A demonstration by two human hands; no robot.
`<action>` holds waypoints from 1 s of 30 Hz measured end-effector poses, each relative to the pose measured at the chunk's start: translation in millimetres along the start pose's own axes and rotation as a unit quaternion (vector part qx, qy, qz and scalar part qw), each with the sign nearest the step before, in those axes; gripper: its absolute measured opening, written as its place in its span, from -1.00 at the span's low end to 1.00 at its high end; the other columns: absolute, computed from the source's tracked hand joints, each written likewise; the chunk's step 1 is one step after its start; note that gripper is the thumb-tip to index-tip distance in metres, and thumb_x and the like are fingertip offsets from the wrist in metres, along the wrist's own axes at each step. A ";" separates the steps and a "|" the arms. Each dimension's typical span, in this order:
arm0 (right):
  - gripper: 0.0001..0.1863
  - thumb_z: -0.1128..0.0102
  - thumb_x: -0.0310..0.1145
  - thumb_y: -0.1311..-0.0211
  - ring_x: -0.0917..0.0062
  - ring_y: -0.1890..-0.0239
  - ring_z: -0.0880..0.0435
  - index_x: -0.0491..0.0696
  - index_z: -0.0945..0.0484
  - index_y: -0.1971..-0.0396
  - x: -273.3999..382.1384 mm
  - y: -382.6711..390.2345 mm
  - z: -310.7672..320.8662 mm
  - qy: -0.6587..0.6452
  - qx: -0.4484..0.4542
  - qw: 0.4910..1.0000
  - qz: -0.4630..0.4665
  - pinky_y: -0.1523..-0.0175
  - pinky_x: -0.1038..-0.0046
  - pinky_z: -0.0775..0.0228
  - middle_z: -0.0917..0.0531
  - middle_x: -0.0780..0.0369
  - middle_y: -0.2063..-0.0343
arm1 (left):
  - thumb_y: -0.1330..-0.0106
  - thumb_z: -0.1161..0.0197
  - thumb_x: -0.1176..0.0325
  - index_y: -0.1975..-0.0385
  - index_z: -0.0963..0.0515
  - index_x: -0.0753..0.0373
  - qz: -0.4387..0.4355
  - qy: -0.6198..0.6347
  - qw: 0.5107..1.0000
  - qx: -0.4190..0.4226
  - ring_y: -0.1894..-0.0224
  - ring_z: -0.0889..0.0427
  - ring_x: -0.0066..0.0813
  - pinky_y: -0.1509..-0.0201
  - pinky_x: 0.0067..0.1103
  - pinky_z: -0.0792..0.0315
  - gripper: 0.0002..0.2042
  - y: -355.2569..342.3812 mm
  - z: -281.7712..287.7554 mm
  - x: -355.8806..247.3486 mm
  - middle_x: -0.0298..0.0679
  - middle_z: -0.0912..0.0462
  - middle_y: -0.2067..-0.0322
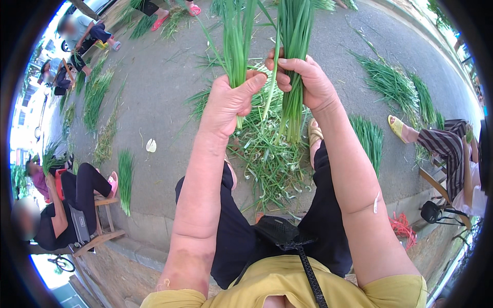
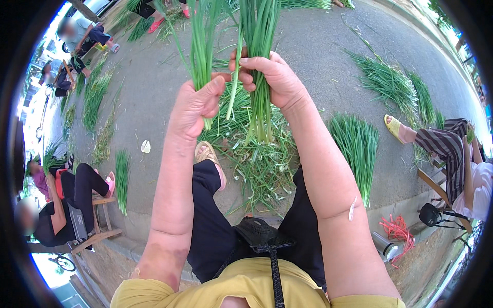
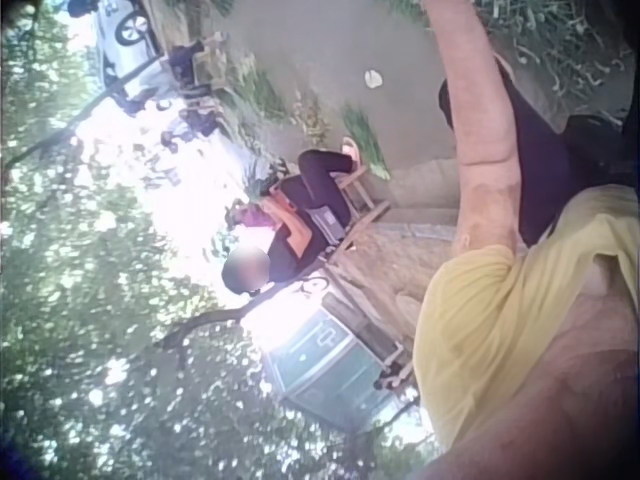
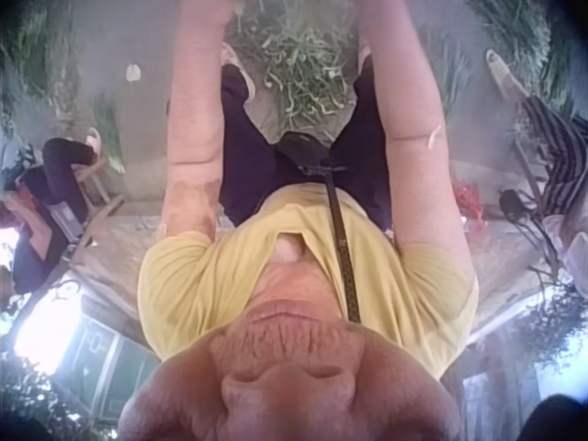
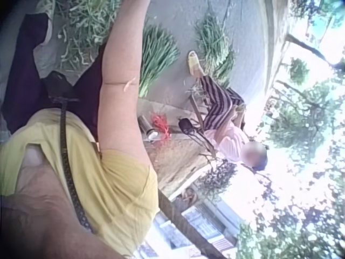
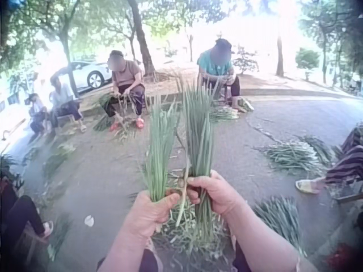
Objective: The person sits on a low stool outdoors and repeatedly snaps the white ends off green stalks, likely chives or scallions, by hand. The trimmed ends fall to the ground while the person continues processing the bunch.
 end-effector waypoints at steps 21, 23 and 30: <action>-0.74 -0.09 -0.42 -0.12 0.75 0.59 -0.38 -0.20 -0.47 0.19 10.0 2.2 10.7 0.075 -0.057 0.996 0.009 0.53 0.69 -0.23 -0.56 0.28 0.39 | -0.13 -0.33 0.44 0.39 -0.50 0.29 0.027 0.014 1.000 0.002 0.78 -0.13 -0.85 0.75 -0.78 0.04 -0.85 3.2 9.9 4.3 -0.50 -0.37 0.67; -0.76 -0.12 -0.42 -0.11 0.74 0.58 -0.40 -0.18 -0.50 0.22 13.2 2.2 17.2 0.059 -0.057 0.997 0.016 0.53 0.68 -0.25 -0.60 0.26 0.41 | -0.15 -0.30 0.45 0.37 -0.50 0.30 0.031 0.012 0.999 0.004 0.79 -0.14 -0.85 0.74 -0.78 0.03 -0.87 4.4 12.7 3.5 -0.49 -0.38 0.67; -0.74 -0.08 -0.44 -0.13 0.75 0.60 -0.32 -0.20 -0.47 0.18 28.1 5.7 30.2 0.055 -0.061 0.996 0.038 0.53 0.69 -0.18 -0.55 0.25 0.34 | -0.10 -0.35 0.43 0.40 -0.50 0.29 0.035 0.001 0.999 0.012 0.78 -0.12 -0.84 0.75 -0.77 0.07 -0.84 8.5 17.7 1.6 -0.49 -0.37 0.68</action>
Point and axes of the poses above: each hand's wrist, its own y-axis away from the middle knuckle, its own z-axis out of the back of the hand, x = y × z, the point moved 9 cm from there along -y, towards the middle knuckle
